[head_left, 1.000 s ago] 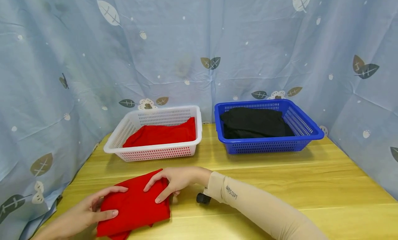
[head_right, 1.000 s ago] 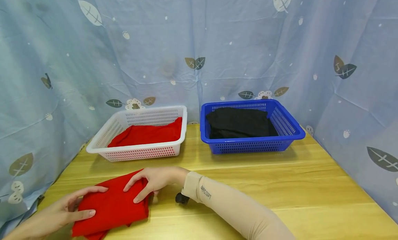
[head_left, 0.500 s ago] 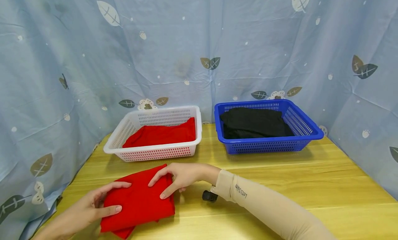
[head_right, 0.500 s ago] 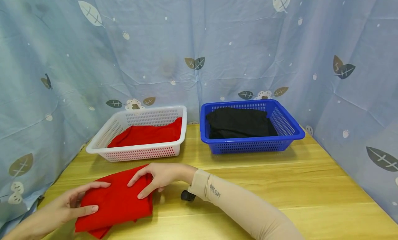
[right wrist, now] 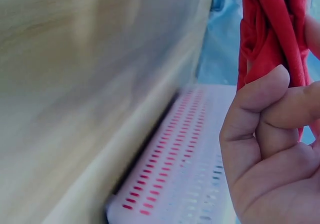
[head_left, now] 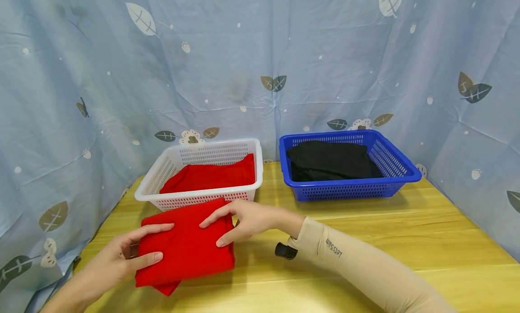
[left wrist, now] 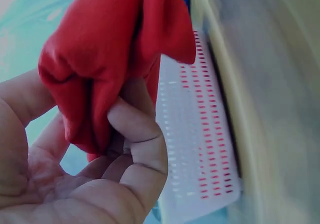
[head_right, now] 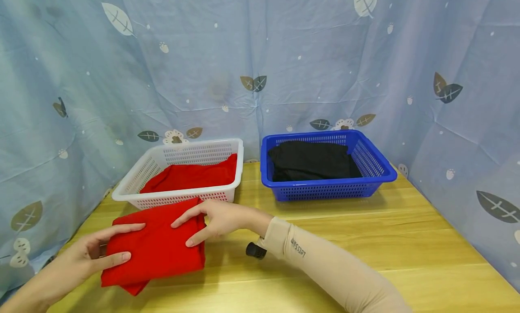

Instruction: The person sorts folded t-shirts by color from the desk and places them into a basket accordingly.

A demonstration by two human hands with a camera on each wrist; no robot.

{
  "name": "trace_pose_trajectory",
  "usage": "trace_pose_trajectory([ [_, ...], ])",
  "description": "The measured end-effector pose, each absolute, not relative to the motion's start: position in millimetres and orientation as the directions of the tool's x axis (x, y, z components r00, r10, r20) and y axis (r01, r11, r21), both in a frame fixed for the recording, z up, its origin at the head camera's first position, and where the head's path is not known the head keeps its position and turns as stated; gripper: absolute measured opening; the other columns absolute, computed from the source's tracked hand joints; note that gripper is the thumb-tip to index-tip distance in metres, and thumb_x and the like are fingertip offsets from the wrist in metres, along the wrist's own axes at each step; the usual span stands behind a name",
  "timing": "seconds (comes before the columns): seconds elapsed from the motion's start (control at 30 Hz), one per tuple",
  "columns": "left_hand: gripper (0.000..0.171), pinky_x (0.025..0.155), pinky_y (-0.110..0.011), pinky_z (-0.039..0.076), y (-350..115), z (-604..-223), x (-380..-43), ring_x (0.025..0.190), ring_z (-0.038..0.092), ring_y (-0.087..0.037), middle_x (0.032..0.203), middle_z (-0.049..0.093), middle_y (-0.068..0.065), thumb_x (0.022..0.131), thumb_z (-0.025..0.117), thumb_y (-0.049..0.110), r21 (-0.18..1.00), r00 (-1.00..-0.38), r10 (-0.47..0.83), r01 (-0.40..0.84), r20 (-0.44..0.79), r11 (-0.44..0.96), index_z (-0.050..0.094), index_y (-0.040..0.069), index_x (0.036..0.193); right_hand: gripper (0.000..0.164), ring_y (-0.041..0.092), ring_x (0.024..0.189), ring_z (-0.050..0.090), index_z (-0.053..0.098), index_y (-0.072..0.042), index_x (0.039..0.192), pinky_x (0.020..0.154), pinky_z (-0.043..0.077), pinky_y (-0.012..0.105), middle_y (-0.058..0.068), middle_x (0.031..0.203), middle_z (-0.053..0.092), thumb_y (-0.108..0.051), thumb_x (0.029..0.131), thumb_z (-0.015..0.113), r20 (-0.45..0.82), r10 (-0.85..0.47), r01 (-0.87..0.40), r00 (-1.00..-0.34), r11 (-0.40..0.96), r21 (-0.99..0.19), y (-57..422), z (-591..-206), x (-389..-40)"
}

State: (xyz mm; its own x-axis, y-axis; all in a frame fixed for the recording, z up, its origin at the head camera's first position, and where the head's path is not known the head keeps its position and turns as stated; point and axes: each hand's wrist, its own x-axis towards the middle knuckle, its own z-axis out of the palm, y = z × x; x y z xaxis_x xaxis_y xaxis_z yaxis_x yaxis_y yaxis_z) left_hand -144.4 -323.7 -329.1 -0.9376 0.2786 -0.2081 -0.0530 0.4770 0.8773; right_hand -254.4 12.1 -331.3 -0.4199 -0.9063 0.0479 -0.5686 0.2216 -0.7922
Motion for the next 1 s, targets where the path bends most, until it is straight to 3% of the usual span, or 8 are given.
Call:
trace_pose_trajectory([
  [0.23, 0.059, 0.083, -0.042, 0.067, -314.8, -313.6, -151.6, 0.110, 0.073, -0.021, 0.159, 0.042, -0.024, 0.105, 0.069, 0.013, 0.900, -0.945, 0.326, 0.114, -0.033, 0.421, 0.050, 0.016, 0.161, 0.052, 0.013, 0.070, 0.054, 0.069, -0.027, 0.145, 0.063, 0.044, 0.022, -0.008, 0.118, 0.066, -0.026, 0.095, 0.084, 0.064, -0.871, -0.523, -0.487, 0.232, -0.820, 23.4, -313.3, -254.1],
  [0.3, 0.058, 0.081, -0.041, 0.068, -312.0, -308.7, -154.9, 0.107, 0.074, -0.020, 0.153, 0.049, -0.016, 0.104, 0.069, 0.012, 0.890, -0.946, 0.325, 0.164, 0.019, 0.426, 0.052, 0.016, 0.159, 0.052, 0.011, 0.074, 0.055, 0.068, -0.028, 0.146, 0.066, 0.044, 0.022, -0.010, 0.121, 0.067, -0.027, 0.096, 0.083, 0.083, -0.866, -0.532, -0.494, 0.226, -0.816, 26.1, -309.5, -256.6],
  [0.43, 0.057, 0.078, -0.041, 0.068, -306.2, -297.5, -163.4, 0.102, 0.077, -0.023, 0.140, 0.058, -0.002, 0.104, 0.070, 0.010, 0.864, -0.933, 0.344, 0.257, 0.105, 0.433, 0.052, 0.013, 0.158, 0.053, 0.014, 0.064, 0.048, 0.067, -0.029, 0.148, 0.060, 0.039, 0.024, -0.007, 0.112, 0.072, -0.027, 0.097, 0.082, 0.133, -0.852, -0.563, -0.506, 0.209, -0.800, 31.2, -303.6, -264.7],
  [0.53, 0.057, 0.078, -0.040, 0.068, -301.8, -287.9, -171.8, 0.101, 0.077, -0.024, 0.142, 0.058, -0.007, 0.104, 0.071, 0.012, 0.851, -0.926, 0.355, 0.285, 0.126, 0.441, 0.053, 0.013, 0.158, 0.054, 0.017, 0.061, 0.050, 0.066, -0.029, 0.148, 0.056, 0.036, 0.025, -0.004, 0.119, 0.072, -0.025, 0.096, 0.082, 0.157, -0.835, -0.561, -0.527, 0.203, -0.803, 34.5, -299.1, -271.7],
  [0.67, 0.056, 0.080, -0.039, 0.068, -296.9, -276.5, -186.0, 0.101, 0.077, -0.022, 0.146, 0.053, -0.020, 0.103, 0.072, 0.016, 0.839, -0.931, 0.341, 0.285, 0.128, 0.463, 0.054, 0.016, 0.157, 0.054, 0.014, 0.077, 0.063, 0.066, -0.028, 0.149, 0.061, 0.043, 0.025, -0.006, 0.137, 0.068, -0.025, 0.097, 0.081, 0.171, -0.815, -0.560, -0.553, 0.212, -0.801, 37.6, -290.1, -280.4],
  [0.77, 0.056, 0.081, -0.038, 0.067, -293.8, -270.5, -198.8, 0.103, 0.077, -0.021, 0.147, 0.053, -0.021, 0.103, 0.073, 0.017, 0.835, -0.936, 0.326, 0.285, 0.136, 0.470, 0.054, 0.015, 0.156, 0.053, 0.014, 0.077, 0.060, 0.065, -0.027, 0.150, 0.064, 0.043, 0.025, -0.002, 0.124, 0.074, -0.025, 0.098, 0.080, 0.178, -0.802, -0.566, -0.570, 0.227, -0.793, 39.2, -282.7, -288.3],
  [0.9, 0.057, 0.083, -0.036, 0.067, -290.9, -263.5, -217.3, 0.105, 0.076, -0.017, 0.148, 0.054, -0.017, 0.103, 0.073, 0.020, 0.838, -0.946, 0.301, 0.261, 0.123, 0.478, 0.055, 0.018, 0.157, 0.052, 0.014, 0.091, 0.065, 0.065, -0.026, 0.149, 0.079, 0.052, 0.026, -0.001, 0.122, 0.075, -0.024, 0.099, 0.080, 0.176, -0.775, -0.556, -0.607, 0.255, -0.791, 39.2, -275.0, -301.8],
  [1.0, 0.057, 0.083, -0.032, 0.066, -290.5, -258.4, -232.0, 0.105, 0.074, -0.015, 0.150, 0.055, -0.014, 0.103, 0.074, 0.023, 0.827, -0.954, 0.278, 0.244, 0.112, 0.506, 0.055, 0.020, 0.157, 0.051, 0.014, 0.125, 0.062, 0.066, -0.028, 0.148, 0.104, 0.055, 0.034, -0.005, 0.143, 0.067, -0.026, 0.099, 0.080, 0.159, -0.745, -0.538, -0.648, 0.299, -0.788, 36.9, -270.7, -313.1],
])
